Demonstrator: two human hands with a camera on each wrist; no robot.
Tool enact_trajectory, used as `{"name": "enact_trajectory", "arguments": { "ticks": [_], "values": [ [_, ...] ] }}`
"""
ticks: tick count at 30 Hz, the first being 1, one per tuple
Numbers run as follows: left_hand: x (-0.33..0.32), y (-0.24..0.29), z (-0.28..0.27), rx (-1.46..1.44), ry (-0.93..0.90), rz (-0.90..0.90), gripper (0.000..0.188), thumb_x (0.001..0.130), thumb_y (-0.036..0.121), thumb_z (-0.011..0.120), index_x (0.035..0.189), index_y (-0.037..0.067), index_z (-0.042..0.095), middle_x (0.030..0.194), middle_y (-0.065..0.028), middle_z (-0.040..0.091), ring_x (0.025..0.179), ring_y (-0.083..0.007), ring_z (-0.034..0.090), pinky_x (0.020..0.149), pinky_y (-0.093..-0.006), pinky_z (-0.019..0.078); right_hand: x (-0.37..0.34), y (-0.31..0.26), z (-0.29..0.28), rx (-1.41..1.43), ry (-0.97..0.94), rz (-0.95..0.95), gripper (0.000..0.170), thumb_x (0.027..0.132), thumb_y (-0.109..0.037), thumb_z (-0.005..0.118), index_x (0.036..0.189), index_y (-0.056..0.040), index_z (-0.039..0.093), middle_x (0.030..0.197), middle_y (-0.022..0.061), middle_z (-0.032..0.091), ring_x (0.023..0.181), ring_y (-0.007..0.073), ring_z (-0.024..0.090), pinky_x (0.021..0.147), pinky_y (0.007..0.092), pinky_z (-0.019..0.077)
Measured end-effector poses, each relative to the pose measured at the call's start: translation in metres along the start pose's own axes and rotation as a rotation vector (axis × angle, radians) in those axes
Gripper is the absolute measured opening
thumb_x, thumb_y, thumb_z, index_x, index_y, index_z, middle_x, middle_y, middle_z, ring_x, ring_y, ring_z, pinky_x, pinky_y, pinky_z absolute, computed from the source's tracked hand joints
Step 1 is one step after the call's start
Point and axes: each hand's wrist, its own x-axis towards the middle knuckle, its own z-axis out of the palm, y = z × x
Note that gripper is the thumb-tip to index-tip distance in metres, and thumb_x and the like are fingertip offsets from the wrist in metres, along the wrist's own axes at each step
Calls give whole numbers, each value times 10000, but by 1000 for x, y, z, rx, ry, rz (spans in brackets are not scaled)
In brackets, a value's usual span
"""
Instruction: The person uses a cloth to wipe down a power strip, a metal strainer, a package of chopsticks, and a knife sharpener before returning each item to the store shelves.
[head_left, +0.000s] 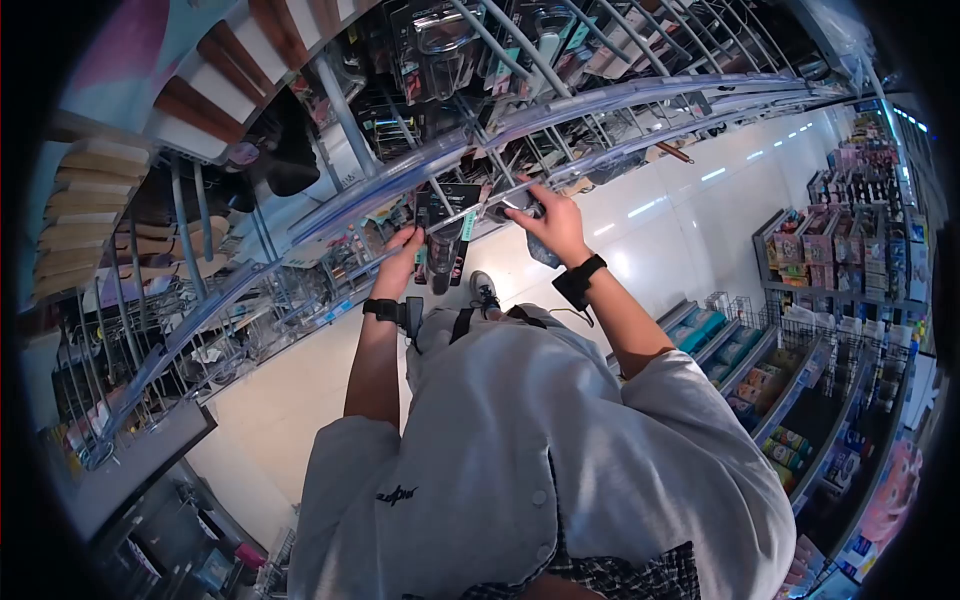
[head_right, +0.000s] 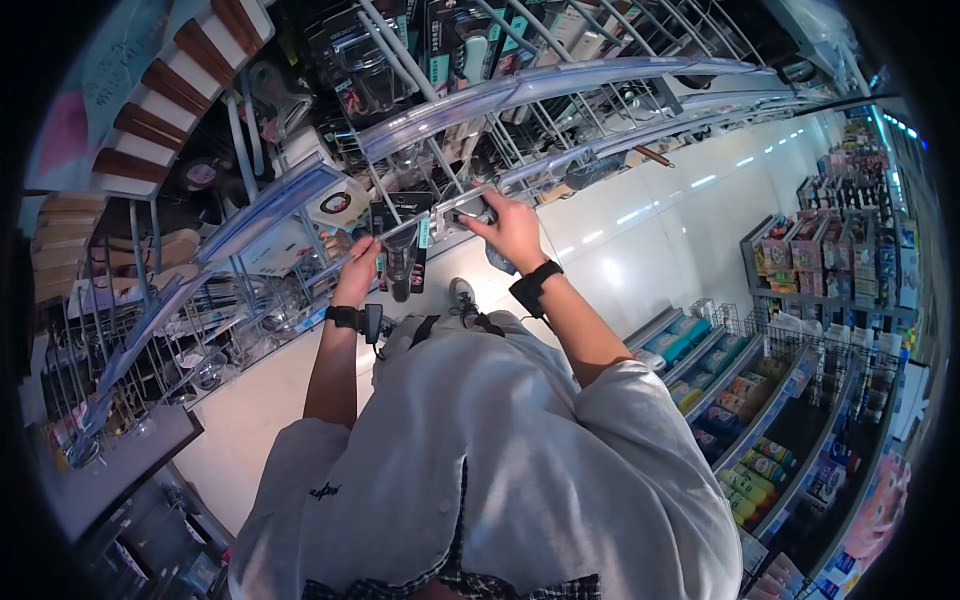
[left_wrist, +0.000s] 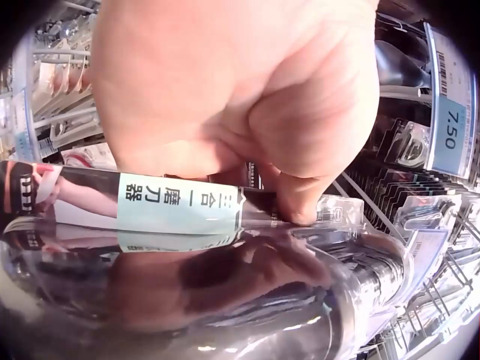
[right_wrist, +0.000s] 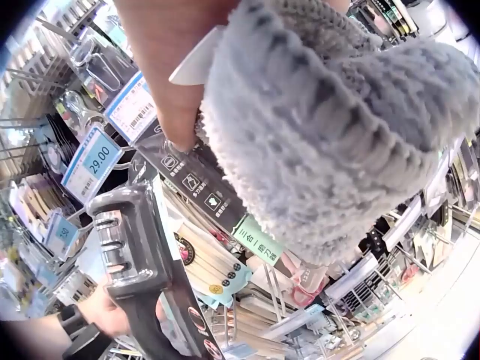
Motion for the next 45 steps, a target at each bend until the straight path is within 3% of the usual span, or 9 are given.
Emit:
{"name": "enact_trajectory", "arguments": {
  "ticks": [4, 13, 26, 31, 34, 38, 42, 44, 45],
  "values": [
    [12, -5, 8, -20, -114, 245, 293, 977, 265, 600, 1102, 7, 661, 1015, -1, 664, 937, -88, 551, 861, -245, 413, -17, 27, 12, -40, 58, -94, 638, 748, -466, 748, 1276, -136, 609, 913, 157, 706, 737, 326, 673, 660, 387, 527],
    [5, 33, 64, 230, -63, 522, 110, 912, 58, 637, 981, -23, 664, 855, -24, 653, 785, -72, 557, 721, -230, 451, -59, 43, -7, -71, -127, 164, 630, 738, -444, 757, 1286, -174, 603, 874, 135, 712, 721, 311, 678, 679, 383, 534],
    [25, 10, 90, 124, 240, 518, 265, 940, 207, 658, 1049, -34, 672, 881, -74, 691, 831, -165, 617, 771, -272, 476, -78, 76, -1, 2, -186, 191, 598, 739, -439, 752, 1260, -174, 628, 736, 130, 684, 654, 291, 665, 642, 383, 519],
    [38, 28, 89, 456, 298, 359, 335, 952, 273, 640, 1113, -18, 675, 939, -79, 704, 874, -168, 619, 823, -296, 480, -71, 73, -16, 79, -200, 97, 584, 731, -426, 761, 1238, -162, 642, 716, 138, 671, 616, 295, 648, 616, 380, 514],
    [42, 29, 96, 63, 268, 475, 313, 964, 267, 625, 1097, -12, 673, 965, -57, 698, 899, -139, 613, 847, -278, 464, -69, 70, -34, 186, -207, 88, 589, 717, -408, 781, 1227, -142, 652, 739, 133, 679, 581, 272, 631, 602, 351, 508],
    [48, 25, 98, 219, 297, 548, 368, 947, 211, 641, 1262, 28, 586, 1134, -40, 655, 1040, -132, 579, 906, -264, 436, -73, 73, -50, 433, -237, 37, 581, 745, -230, 813, 1261, -48, 617, 800, 102, 697, 596, 105, 595, 589, 263, 476],
    [12, 11, 114, 375, 521, 627, 453, 966, 305, 597, 1332, 46, 534, 1241, -69, 607, 1142, -177, 551, 951, -315, 425, -68, 60, -79, 589, -372, 90, 555, 772, -182, 799, 1276, -47, 611, 937, 77, 704, 822, 83, 608, 723, 248, 495],
    [-23, 12, 116, 391, 271, 26, 577, 977, 441, 527, 1404, 56, 468, 1380, -92, 521, 1281, -217, 469, 1038, -372, 368, -62, 64, -77, 696, -420, 49, 548, 784, -166, 789, 1282, -37, 603, 977, 74, 701, 861, 80, 600, 760, 246, 490],
    [-46, 18, 131, 345, 121, 99, 602, 986, 427, 513, 1439, 44, 409, 1403, -109, 500, 1276, -228, 477, 1065, -367, 345, -61, 64, -74, 797, -454, 22, 541, 796, -151, 779, 1289, -28, 595, 1016, 70, 697, 900, 78, 593, 797, 244, 485]
  ]
}}
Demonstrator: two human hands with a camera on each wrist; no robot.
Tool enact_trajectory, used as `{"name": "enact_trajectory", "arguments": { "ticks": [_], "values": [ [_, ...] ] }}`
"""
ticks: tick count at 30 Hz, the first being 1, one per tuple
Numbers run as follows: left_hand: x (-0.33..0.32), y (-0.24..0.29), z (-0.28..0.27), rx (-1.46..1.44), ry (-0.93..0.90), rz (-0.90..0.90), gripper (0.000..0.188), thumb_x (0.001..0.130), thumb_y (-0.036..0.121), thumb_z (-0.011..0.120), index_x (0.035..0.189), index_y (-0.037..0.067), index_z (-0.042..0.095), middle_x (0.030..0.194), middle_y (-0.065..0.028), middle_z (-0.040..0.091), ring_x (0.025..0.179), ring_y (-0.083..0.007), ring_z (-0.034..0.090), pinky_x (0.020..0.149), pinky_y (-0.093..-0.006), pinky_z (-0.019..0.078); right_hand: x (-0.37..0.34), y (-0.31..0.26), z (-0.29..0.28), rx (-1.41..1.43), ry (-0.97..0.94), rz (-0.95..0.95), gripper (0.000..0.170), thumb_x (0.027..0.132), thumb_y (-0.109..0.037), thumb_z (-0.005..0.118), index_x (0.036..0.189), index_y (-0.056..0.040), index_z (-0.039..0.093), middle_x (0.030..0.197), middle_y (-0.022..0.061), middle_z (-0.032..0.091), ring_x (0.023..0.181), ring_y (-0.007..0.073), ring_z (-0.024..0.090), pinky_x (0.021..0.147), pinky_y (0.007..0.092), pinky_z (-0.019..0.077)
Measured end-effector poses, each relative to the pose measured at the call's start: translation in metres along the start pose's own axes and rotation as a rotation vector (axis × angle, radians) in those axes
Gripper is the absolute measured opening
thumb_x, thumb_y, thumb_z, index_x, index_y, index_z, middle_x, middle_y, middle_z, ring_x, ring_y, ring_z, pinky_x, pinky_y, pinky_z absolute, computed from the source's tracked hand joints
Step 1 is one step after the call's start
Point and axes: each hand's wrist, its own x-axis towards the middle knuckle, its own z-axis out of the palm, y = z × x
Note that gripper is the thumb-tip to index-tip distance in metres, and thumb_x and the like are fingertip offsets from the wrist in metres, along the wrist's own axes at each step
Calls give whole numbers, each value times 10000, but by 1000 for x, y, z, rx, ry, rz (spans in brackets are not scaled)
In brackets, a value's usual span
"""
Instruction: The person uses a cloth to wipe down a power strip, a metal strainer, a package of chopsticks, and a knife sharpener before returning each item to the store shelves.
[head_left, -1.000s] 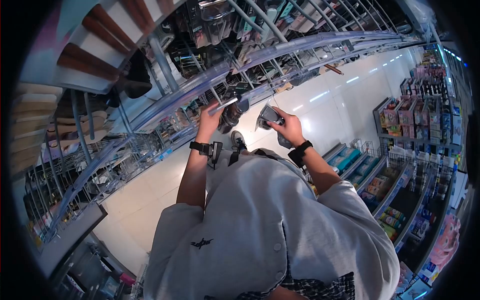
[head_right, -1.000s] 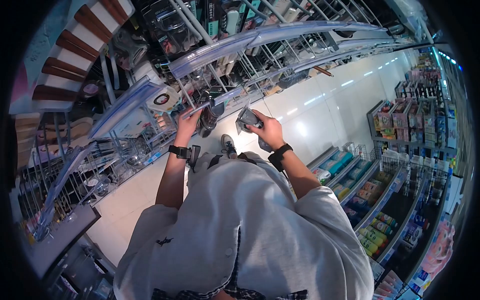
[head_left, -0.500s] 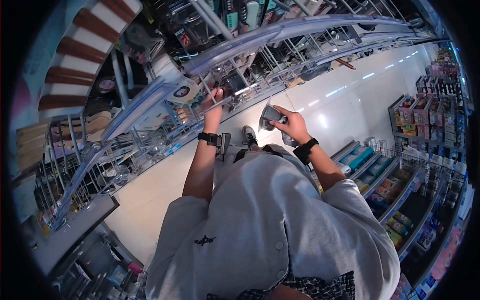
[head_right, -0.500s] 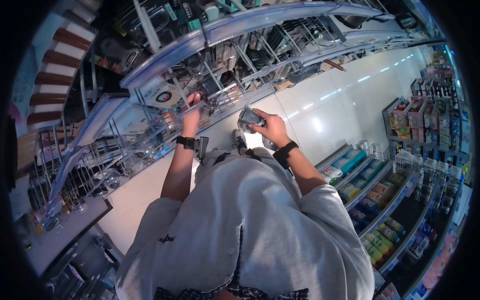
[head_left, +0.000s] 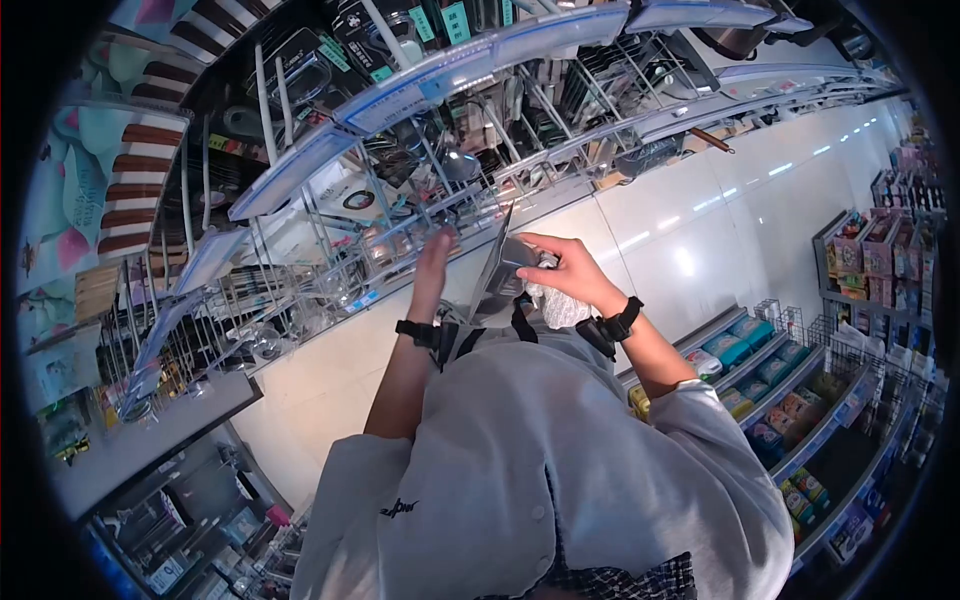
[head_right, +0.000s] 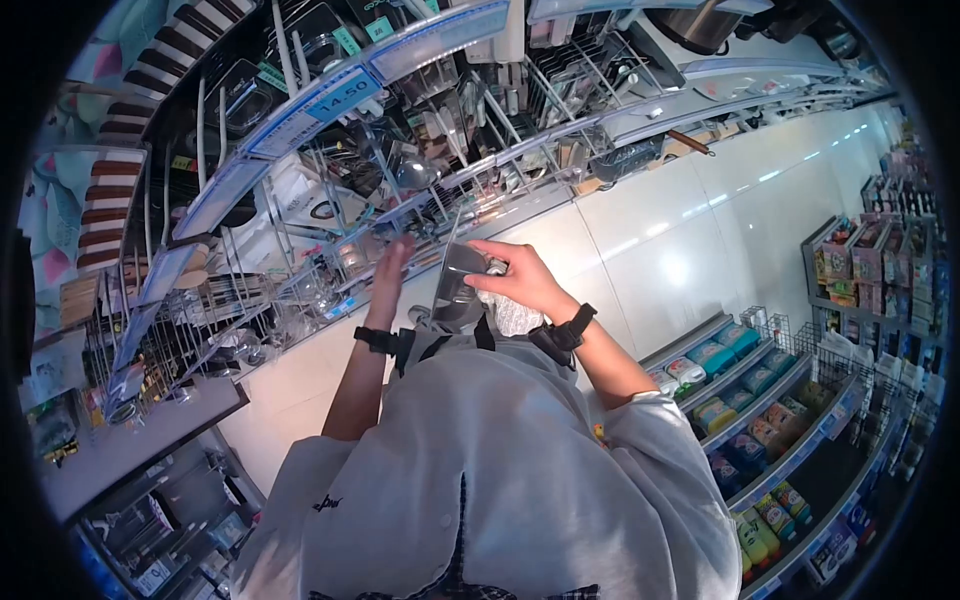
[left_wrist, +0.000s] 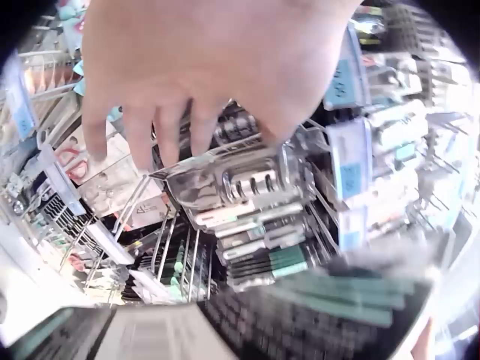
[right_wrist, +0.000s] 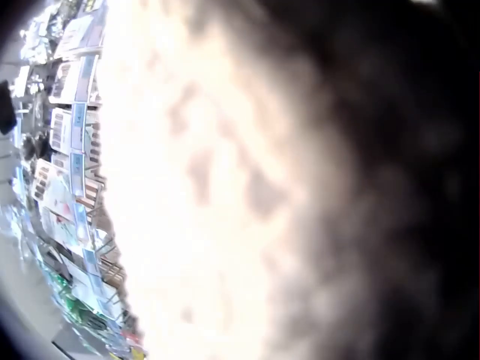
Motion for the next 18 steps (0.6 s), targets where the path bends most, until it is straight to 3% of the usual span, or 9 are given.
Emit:
{"name": "enact_trajectory", "arguments": {
  "ticks": [2, 4, 9, 12, 14, 16, 18],
  "values": [
    [-38, 17, 25, -155, -257, 271, 710, 961, 402, 555, 1512, 50, 277, 1471, -118, 425, 1331, -236, 423, 1111, -364, 290, 9, 1, 2, 108, -44, -56, 519, 825, -117, 751, 1299, 2, 576, 1094, 59, 677, 972, 85, 580, 851, 249, 473],
    [-64, 49, 33, -57, -323, 362, 793, 910, 394, 622, 1526, 61, 248, 1494, -125, 388, 1332, -236, 422, 1098, -369, 314, 10, 0, 8, 207, -119, -78, 467, 842, -121, 741, 1267, 9, 598, 1073, 36, 679, 981, 100, 581, 866, 263, 471],
    [-86, 57, 24, 27, -230, 323, 854, 861, 324, 689, 1531, 59, 232, 1484, -146, 393, 1332, -234, 421, 1076, -364, 347, -5, -12, 19, 339, -177, -30, 532, 871, -152, 726, 1343, 2, 532, 1165, 50, 645, 1055, 111, 579, 924, 267, 463],
    [-100, 38, 0, -72, -180, 344, 822, 867, 257, 684, 1527, 50, 240, 1479, -150, 398, 1318, -230, 438, 1070, -356, 361, -29, -1, 15, 241, -51, -86, 572, 871, -180, 730, 1358, 13, 499, 1190, 71, 633, 1048, 132, 601, 921, 278, 479],
    [-118, 36, -14, -101, -118, 350, 786, 878, 244, 667, 1518, 40, 258, 1474, -149, 407, 1310, -228, 448, 1067, -351, 369, -49, 27, 19, 506, -57, 346, 570, 863, -182, 731, 1340, 26, 498, 1183, 97, 637, 1030, 160, 630, 904, 293, 499],
    [-144, 32, -22, -164, -96, 342, 761, 881, 223, 655, 1512, 35, 274, 1467, -147, 421, 1290, -222, 470, 1049, -345, 387, -71, 51, 33, 476, -91, 400, 528, 866, -155, 717, 1308, 44, 507, 1150, 114, 649, 1010, 183, 650, 877, 310, 520],
    [-166, 16, -36, -145, -115, 335, 750, 878, 204, 648, 1510, 33, 281, 1458, -141, 437, 1262, -210, 493, 1023, -335, 406, -86, 49, 56, 414, 115, 382, 487, 867, -124, 701, 1286, 42, 514, 1113, 111, 661, 992, 191, 659, 846, 319, 535]
  ]
}}
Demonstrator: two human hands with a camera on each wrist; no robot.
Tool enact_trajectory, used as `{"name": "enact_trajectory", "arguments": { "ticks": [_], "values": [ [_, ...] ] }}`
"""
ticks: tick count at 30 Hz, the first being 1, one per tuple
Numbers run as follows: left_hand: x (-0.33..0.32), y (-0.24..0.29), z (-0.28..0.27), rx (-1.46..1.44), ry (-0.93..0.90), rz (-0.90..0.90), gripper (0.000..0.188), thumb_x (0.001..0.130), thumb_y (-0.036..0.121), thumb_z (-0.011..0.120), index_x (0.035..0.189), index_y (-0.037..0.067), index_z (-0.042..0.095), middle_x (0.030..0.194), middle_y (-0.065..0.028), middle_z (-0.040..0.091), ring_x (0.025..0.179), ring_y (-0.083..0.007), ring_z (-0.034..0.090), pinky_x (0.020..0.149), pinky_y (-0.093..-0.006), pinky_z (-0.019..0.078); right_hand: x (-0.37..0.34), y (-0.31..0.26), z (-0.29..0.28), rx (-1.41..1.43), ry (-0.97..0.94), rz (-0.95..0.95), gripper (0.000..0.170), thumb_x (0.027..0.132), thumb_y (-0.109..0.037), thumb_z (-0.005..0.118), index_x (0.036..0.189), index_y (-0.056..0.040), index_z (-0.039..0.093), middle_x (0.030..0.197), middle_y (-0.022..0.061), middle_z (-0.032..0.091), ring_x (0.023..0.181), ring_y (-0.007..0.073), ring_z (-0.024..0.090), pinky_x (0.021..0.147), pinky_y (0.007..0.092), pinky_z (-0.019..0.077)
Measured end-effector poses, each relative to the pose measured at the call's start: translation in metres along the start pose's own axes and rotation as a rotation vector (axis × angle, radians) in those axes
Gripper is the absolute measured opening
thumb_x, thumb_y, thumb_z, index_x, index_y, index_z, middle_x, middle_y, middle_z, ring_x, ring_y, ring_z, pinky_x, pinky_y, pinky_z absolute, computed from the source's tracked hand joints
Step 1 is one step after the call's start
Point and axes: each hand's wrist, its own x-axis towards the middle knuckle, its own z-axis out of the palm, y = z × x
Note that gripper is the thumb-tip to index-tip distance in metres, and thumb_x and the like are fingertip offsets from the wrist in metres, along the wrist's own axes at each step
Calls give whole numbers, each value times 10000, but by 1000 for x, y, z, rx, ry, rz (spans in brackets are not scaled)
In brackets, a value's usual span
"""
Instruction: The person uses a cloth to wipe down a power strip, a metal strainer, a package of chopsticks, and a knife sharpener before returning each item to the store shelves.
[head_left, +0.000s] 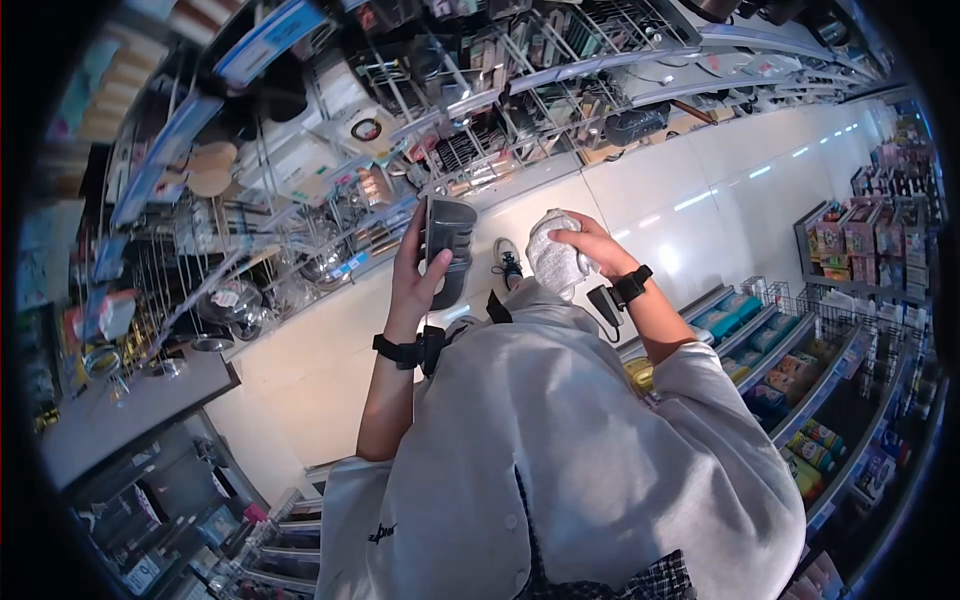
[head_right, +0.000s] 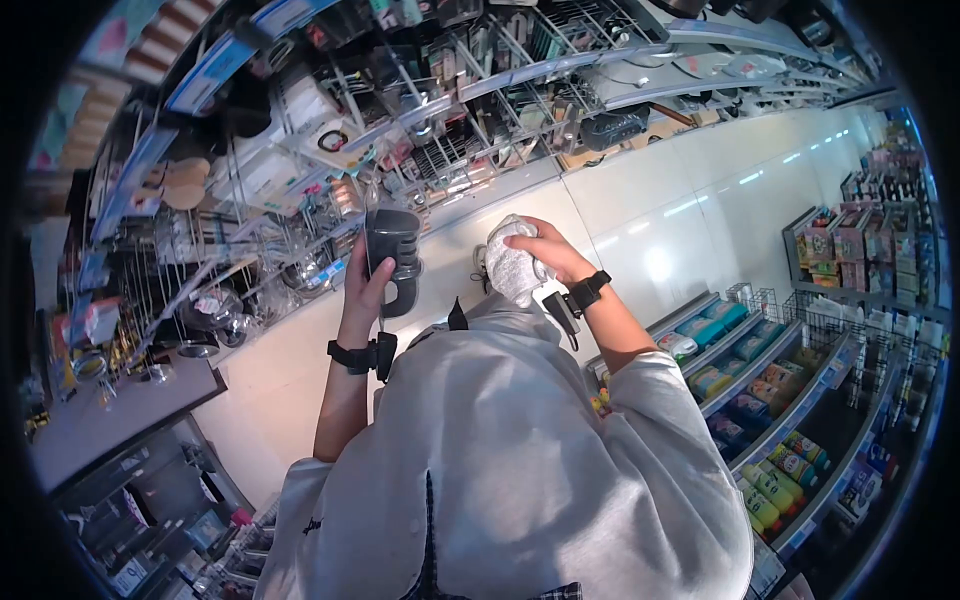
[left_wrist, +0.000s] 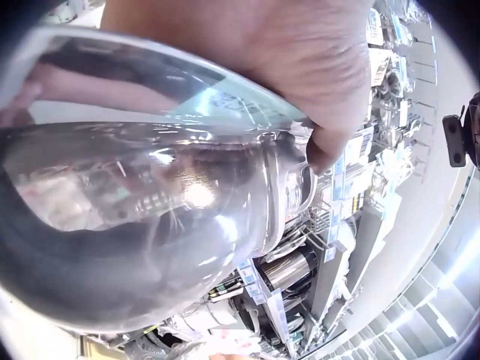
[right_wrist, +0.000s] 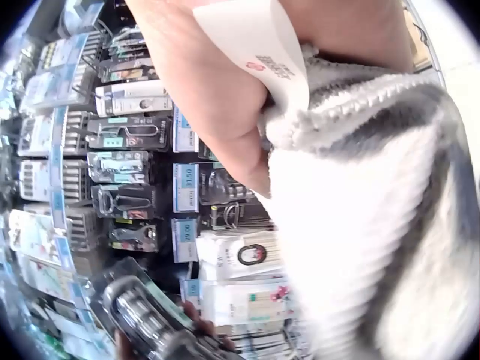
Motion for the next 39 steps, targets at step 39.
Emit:
{"name": "enact_trajectory", "arguments": {
  "ticks": [39],
  "values": [
    [-182, 56, -20, -750, 124, 241, 739, 907, 548, 590, 1377, 3, 421, 1301, -123, 563, 1157, -231, 573, 993, -368, 462, -182, 8, 249, -1028, -128, -1402, 560, 697, -7, 548, 1245, -104, 621, 1350, 51, 568, 1338, 326, 440, 1055, 445, 427]
  ]
}}
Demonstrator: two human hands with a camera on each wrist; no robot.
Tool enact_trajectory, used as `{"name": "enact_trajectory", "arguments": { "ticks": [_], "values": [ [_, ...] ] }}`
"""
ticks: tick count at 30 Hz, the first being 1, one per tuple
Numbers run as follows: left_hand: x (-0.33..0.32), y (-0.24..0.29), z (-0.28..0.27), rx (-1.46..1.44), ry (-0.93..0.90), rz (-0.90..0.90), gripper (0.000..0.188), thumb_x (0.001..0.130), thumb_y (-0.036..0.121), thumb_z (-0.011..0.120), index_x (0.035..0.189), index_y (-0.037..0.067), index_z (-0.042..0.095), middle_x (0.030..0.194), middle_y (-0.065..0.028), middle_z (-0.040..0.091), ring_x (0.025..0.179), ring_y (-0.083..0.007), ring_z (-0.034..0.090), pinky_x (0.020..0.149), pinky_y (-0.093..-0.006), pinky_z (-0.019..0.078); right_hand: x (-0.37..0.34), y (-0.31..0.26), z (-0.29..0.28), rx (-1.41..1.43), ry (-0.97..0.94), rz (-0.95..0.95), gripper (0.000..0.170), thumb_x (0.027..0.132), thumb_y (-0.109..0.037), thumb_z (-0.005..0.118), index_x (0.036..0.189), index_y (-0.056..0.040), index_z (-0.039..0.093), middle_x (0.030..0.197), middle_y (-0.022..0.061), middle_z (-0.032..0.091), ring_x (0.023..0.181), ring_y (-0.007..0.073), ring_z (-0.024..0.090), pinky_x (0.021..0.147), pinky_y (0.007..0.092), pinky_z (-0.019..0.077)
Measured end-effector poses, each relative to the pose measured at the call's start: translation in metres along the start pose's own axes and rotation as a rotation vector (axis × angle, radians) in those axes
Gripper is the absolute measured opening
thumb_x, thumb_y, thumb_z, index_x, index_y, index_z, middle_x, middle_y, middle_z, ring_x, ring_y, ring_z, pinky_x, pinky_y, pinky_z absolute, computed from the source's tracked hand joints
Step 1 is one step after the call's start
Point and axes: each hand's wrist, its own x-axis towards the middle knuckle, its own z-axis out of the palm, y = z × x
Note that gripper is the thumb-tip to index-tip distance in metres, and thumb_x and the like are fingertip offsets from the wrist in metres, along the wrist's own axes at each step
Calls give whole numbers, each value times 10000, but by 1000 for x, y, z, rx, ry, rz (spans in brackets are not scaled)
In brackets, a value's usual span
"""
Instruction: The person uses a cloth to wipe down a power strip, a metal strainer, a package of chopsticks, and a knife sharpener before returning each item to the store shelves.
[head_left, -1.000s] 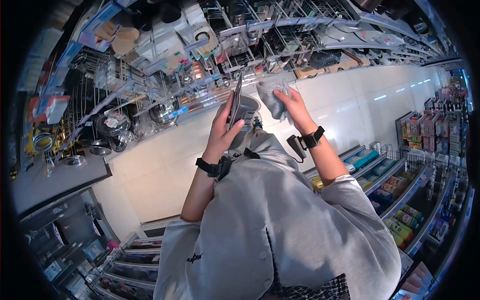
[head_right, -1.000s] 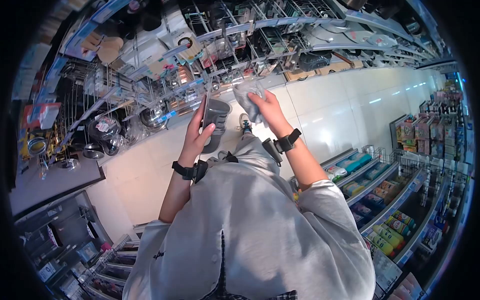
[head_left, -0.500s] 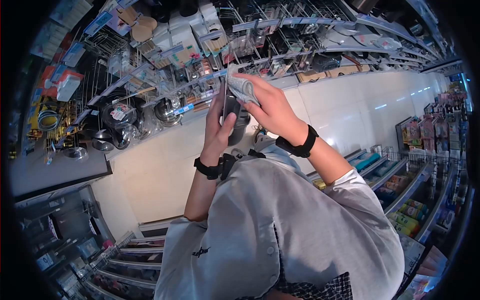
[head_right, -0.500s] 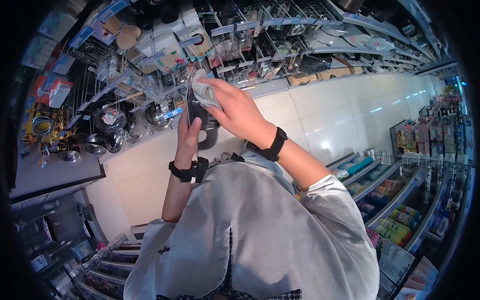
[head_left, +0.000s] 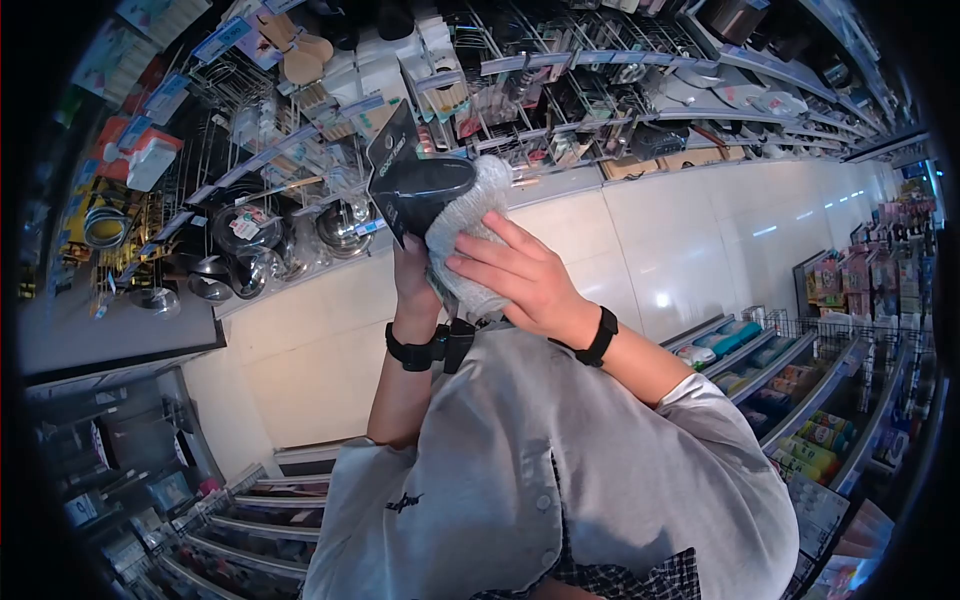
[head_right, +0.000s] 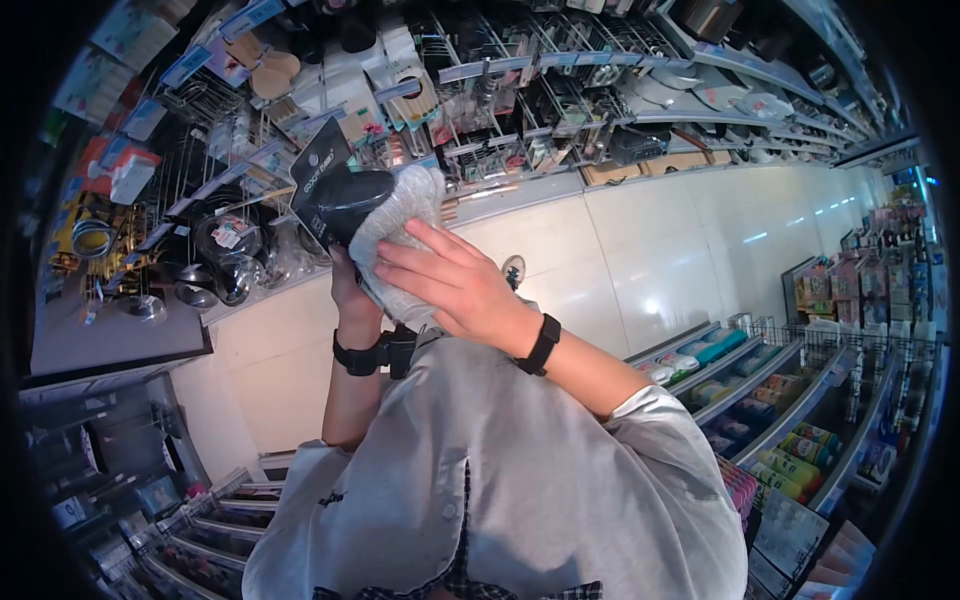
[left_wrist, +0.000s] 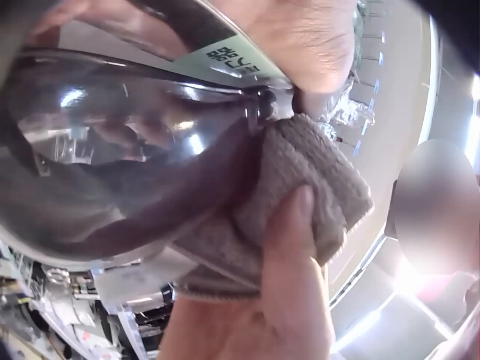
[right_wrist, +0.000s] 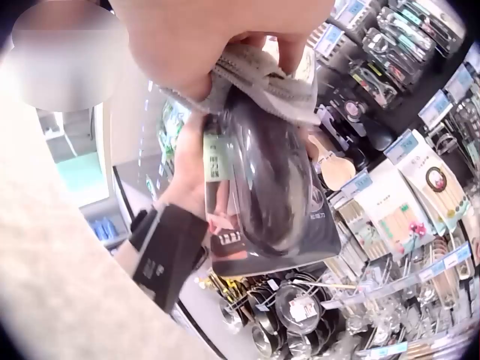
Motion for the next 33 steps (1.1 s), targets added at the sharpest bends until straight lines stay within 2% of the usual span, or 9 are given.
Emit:
{"name": "enact_trajectory", "arguments": {
  "ticks": [7, 9, 10, 13, 15, 19, 22, 26, 33],
  "values": [
    [-3, -5, -13, 376, -24, 223, 800, 868, 510, 643, 1387, -37, 378, 1285, -103, 538, 1170, -217, 533, 995, -361, 425, -22, 14, -15, 251, -12, 128, 539, 718, -18, 547, 1252, -61, 610, 1311, 127, 587, 1301, 352, 478, 1069, 424, 415],
    [-8, 10, 6, 496, -97, 215, 810, 871, 533, 625, 1388, -37, 374, 1296, -100, 530, 1179, -223, 524, 1019, -367, 399, -24, 12, -11, 806, 375, 716, 522, 712, -39, 560, 1231, -47, 620, 1309, 149, 582, 1282, 372, 486, 1070, 434, 412],
    [-8, 13, 15, 522, -106, 246, 798, 862, 495, 639, 1387, -49, 383, 1319, -130, 508, 1212, -245, 499, 1041, -377, 376, -21, 14, -12, 808, 372, 721, 522, 712, -39, 560, 1231, -47, 620, 1309, 149, 582, 1282, 372, 486, 1070, 434, 412],
    [-3, 8, 10, 653, -169, 232, 741, 860, 391, 645, 1390, -60, 390, 1354, -170, 473, 1259, -271, 468, 1055, -377, 365, 4, 14, -30, 705, 439, 558, 445, 792, -48, 566, 1234, -39, 619, 1304, 135, 590, 1273, 338, 505, 1064, 415, 401],
    [-2, -1, 4, 875, -184, 212, 701, 860, 322, 609, 1404, -60, 385, 1409, -174, 432, 1307, -286, 435, 1068, -373, 348, 25, 6, -40, 83, 56, 14, 364, 899, -83, 549, 1255, -28, 604, 1305, 115, 589, 1267, 273, 507, 1052, 406, 391],
    [-8, -12, 1, 463, -109, 81, 643, 927, 387, 564, 1406, -11, 400, 1372, -138, 498, 1248, -280, 504, 1046, -367, 382, 40, 17, -26, 76, 51, 56, 339, 954, -116, 536, 1277, -24, 585, 1270, 119, 602, 1243, 260, 521, 1015, 377, 410],
    [-2, -11, 4, 134, 16, -30, 633, 963, 480, 514, 1400, 33, 414, 1315, -114, 551, 1192, -271, 550, 1024, -388, 424, 30, 27, -5, 900, 165, 591, 387, 923, -84, 561, 1303, -19, 551, 1260, 159, 597, 1168, 330, 570, 995, 339, 428],
    [10, -10, -3, -226, 144, -126, 736, 944, 598, 452, 1441, 63, 363, 1389, -157, 481, 1254, -312, 497, 1054, -463, 414, 11, 21, 7, 484, 71, 275, 434, 886, -55, 575, 1316, -11, 531, 1271, 188, 601, 1122, 299, 614, 950, 333, 459],
    [15, 2, 12, -290, -22, -148, 905, 879, 691, 458, 1533, 123, 196, 1524, -235, 296, 1367, -439, 347, 1116, -574, 316, -22, 19, -25, 545, -252, 496, 360, 883, -26, 556, 1240, 12, 570, 1104, 159, 677, 978, 275, 670, 876, 322, 496]
  ]
}}
